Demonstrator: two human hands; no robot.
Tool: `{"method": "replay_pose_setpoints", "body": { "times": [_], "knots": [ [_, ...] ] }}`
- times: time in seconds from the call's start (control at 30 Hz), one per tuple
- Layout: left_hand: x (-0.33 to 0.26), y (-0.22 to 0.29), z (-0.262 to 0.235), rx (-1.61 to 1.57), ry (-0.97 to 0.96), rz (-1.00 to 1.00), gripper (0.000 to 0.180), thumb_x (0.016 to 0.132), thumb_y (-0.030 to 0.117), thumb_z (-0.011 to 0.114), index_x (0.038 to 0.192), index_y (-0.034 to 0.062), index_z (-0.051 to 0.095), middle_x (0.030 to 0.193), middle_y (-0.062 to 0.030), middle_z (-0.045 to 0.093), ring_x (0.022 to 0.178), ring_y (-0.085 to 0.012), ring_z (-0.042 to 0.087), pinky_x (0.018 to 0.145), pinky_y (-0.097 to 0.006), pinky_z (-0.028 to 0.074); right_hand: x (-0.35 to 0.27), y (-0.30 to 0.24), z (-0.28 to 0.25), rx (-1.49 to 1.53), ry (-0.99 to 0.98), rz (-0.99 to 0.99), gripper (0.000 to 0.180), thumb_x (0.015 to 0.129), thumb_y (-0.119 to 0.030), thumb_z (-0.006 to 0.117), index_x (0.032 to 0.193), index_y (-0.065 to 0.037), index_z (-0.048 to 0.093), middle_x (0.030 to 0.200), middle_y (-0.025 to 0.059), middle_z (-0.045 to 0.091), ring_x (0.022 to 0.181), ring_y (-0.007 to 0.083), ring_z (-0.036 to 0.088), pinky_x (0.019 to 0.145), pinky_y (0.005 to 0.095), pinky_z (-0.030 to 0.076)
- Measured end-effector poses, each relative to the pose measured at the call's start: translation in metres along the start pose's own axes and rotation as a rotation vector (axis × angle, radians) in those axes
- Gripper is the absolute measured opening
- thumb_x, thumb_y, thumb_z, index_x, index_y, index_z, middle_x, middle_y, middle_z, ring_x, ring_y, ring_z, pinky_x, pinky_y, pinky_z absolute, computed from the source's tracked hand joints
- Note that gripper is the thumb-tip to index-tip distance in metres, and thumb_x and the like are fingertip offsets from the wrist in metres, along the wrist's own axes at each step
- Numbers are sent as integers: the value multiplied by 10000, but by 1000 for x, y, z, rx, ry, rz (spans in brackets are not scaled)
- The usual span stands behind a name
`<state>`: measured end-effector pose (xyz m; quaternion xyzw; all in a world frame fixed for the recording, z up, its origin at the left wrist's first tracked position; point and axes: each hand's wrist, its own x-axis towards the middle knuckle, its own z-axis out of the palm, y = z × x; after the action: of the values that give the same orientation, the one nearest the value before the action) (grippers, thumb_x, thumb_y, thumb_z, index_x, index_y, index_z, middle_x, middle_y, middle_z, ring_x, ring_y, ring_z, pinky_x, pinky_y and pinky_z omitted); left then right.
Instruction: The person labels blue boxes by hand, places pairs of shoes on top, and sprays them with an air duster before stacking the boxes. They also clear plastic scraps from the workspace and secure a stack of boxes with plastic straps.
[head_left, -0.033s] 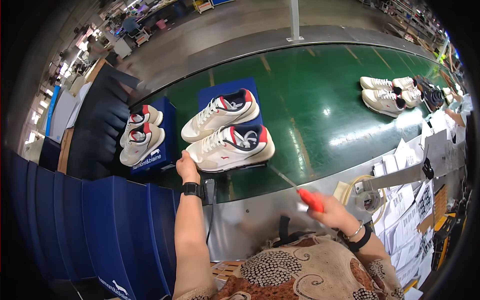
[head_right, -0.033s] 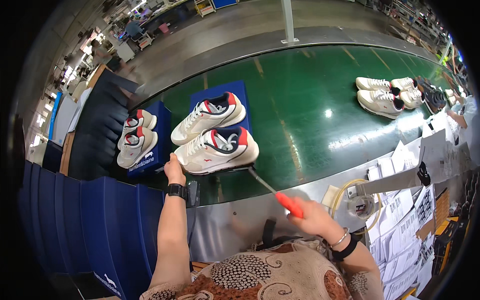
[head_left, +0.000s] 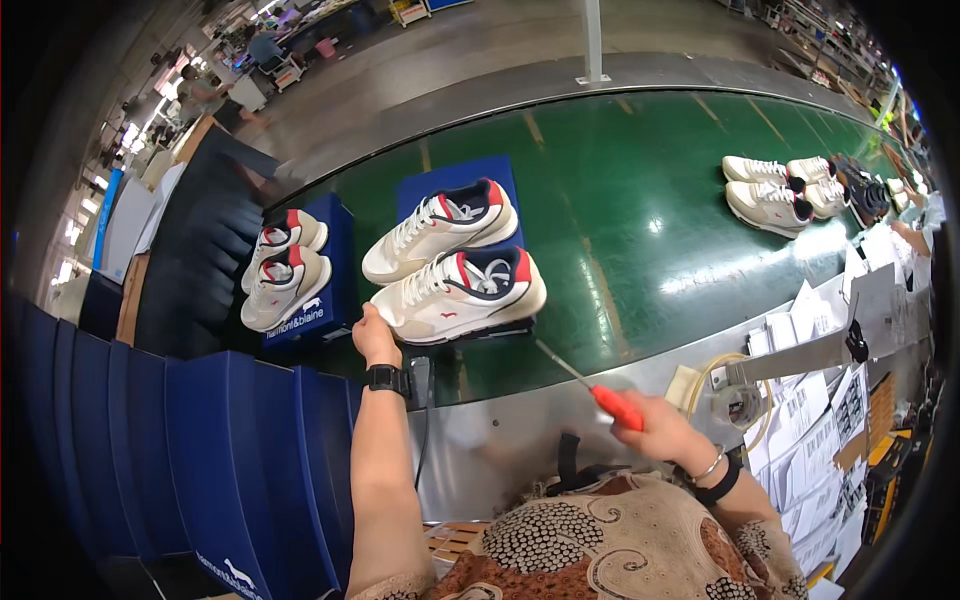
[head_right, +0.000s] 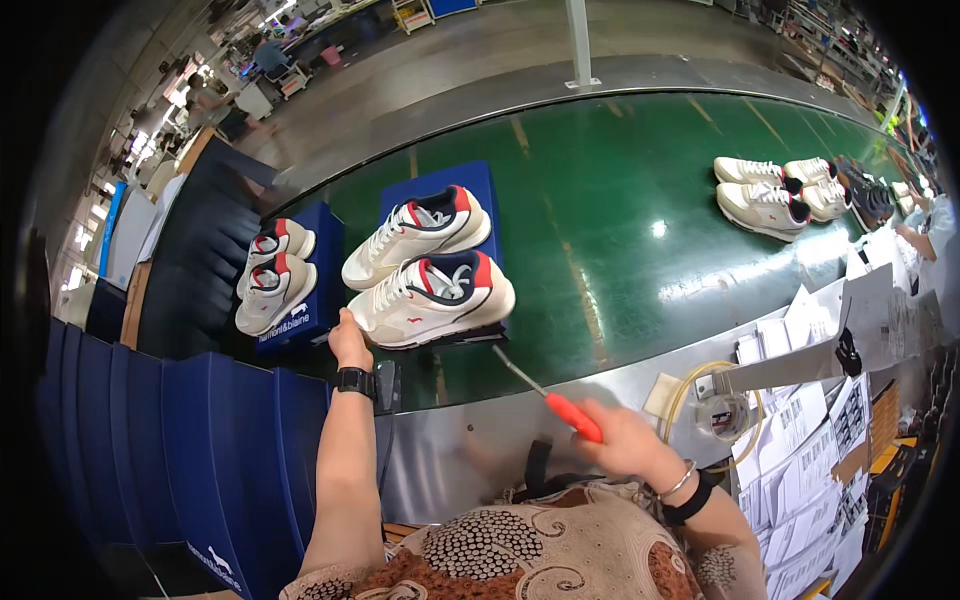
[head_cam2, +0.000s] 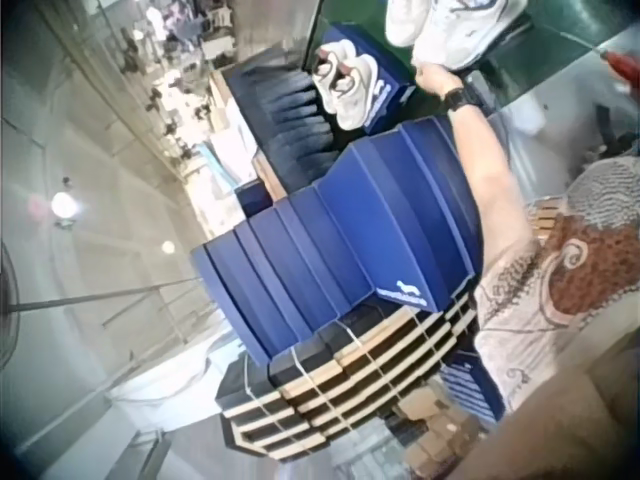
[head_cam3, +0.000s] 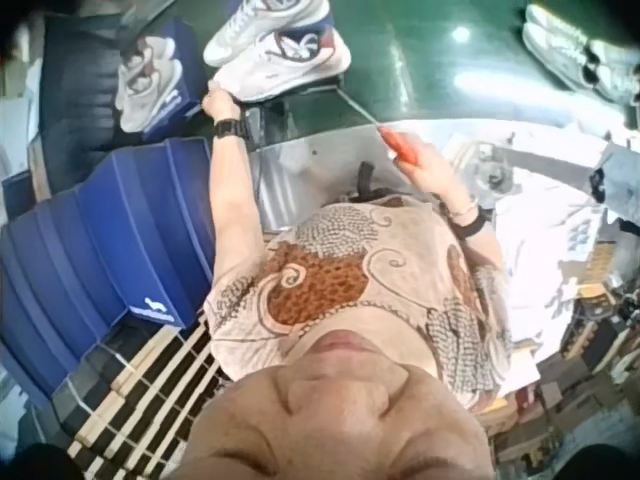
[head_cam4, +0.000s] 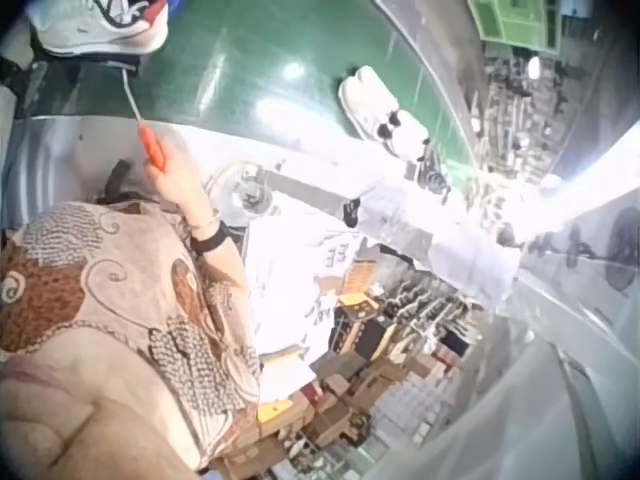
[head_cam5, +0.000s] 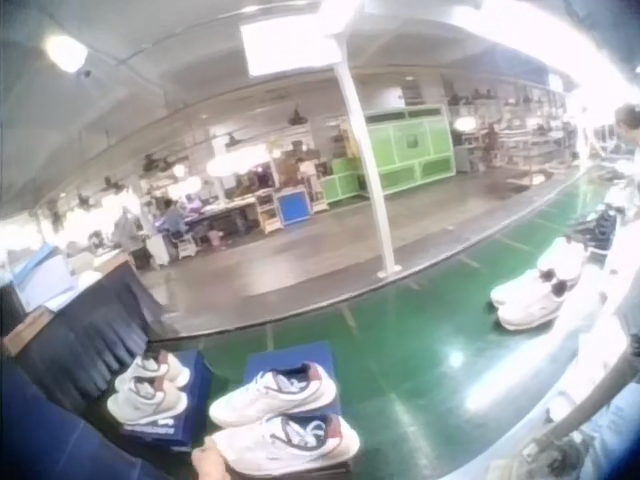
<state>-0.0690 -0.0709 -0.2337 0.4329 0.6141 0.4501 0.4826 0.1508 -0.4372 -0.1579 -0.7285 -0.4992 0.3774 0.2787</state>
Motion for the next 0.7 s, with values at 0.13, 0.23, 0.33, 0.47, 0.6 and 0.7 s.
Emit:
{"method": "replay_pose_setpoints", "body": {
  "times": [0.13,0.23,0.33,0.47,0.6,0.7],
  "knots": [
    [-8,-20,-1,96,215,168,345,886,276,486,836,-53,577,794,-87,602,687,-147,527,611,-300,419,17,-4,12,123,51,-62,456,739,-117,595,1186,-99,507,953,171,610,881,327,594,771,363,465],
    [-67,-28,24,176,282,460,306,893,198,456,677,24,326,662,2,319,646,-123,301,584,-323,316,28,5,17,113,-44,70,484,729,-99,589,1203,-90,490,973,169,607,891,328,594,774,360,464],
    [-132,-58,25,187,-33,454,140,803,89,593,739,21,488,681,5,440,630,-107,421,611,-277,402,41,8,18,146,-54,122,501,722,-76,571,1215,-76,478,971,158,607,888,315,596,779,352,462],
    [-150,-56,56,535,-726,668,396,822,341,581,1096,55,570,1090,-162,578,1048,-329,518,900,-384,403,46,24,19,246,61,24,488,704,-47,521,1189,-44,469,1003,195,569,943,346,550,821,370,431],
    [-142,-47,89,726,-690,649,356,843,399,551,1148,214,551,1104,-90,600,1053,-267,540,839,-495,349,42,44,17,242,52,19,507,686,-39,538,1189,-47,471,1013,193,559,978,348,535,844,377,425],
    [-123,-34,105,692,-579,416,369,842,386,551,1164,207,533,1079,-77,613,1029,-268,555,834,-510,352,38,59,18,255,67,82,506,686,-42,542,1186,-29,463,1008,199,557,995,352,526,852,388,422]
  ]
}}
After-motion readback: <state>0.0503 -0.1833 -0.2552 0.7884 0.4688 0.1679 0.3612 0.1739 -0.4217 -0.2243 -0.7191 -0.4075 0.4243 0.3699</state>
